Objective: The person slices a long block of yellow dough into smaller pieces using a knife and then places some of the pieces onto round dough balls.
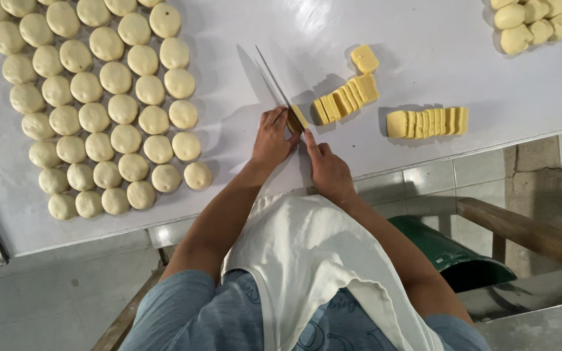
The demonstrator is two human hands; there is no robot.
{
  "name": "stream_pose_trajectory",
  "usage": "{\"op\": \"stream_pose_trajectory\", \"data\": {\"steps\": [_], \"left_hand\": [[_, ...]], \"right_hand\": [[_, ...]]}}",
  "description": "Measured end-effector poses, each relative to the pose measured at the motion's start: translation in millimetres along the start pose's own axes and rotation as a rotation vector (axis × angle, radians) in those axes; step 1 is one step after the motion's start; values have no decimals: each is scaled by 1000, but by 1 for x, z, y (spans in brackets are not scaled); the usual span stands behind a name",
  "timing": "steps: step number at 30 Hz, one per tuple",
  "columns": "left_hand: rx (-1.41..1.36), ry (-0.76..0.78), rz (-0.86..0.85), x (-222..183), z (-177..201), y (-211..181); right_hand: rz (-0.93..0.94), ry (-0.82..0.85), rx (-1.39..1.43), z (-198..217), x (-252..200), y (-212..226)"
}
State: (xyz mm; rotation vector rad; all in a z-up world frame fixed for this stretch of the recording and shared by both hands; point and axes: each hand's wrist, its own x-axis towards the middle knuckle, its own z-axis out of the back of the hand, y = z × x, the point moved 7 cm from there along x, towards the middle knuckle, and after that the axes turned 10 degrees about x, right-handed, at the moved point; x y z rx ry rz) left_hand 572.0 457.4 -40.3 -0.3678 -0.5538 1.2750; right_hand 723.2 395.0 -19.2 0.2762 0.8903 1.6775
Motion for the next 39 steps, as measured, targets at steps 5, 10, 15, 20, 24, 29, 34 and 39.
{"op": "stream_pose_trajectory", "data": {"steps": [5, 10, 15, 20, 24, 29, 34, 39], "left_hand": [[2, 15, 21, -1, -4, 2], [8, 12, 11, 3, 0, 2], [-4, 47, 6, 1, 2, 1], [5, -28, -34, -9, 9, -1], [-46, -58, 6, -10, 14, 1], [-2, -43, -7, -15, 14, 3], [5, -26, 7, -13, 12, 4], [27, 12, 20, -12, 11, 4]], "right_hand": [[-40, 47, -36, -12, 2, -12], [6, 26, -77, -17, 5, -11], [16, -7, 6, -2, 4, -6], [107, -84, 20, 10, -8, 11], [102, -50, -20, 6, -4, 7], [68, -2, -52, -15, -6, -3], [55, -9, -43, -17, -9, -2], [30, 19, -59, -18, -9, -1]]}}
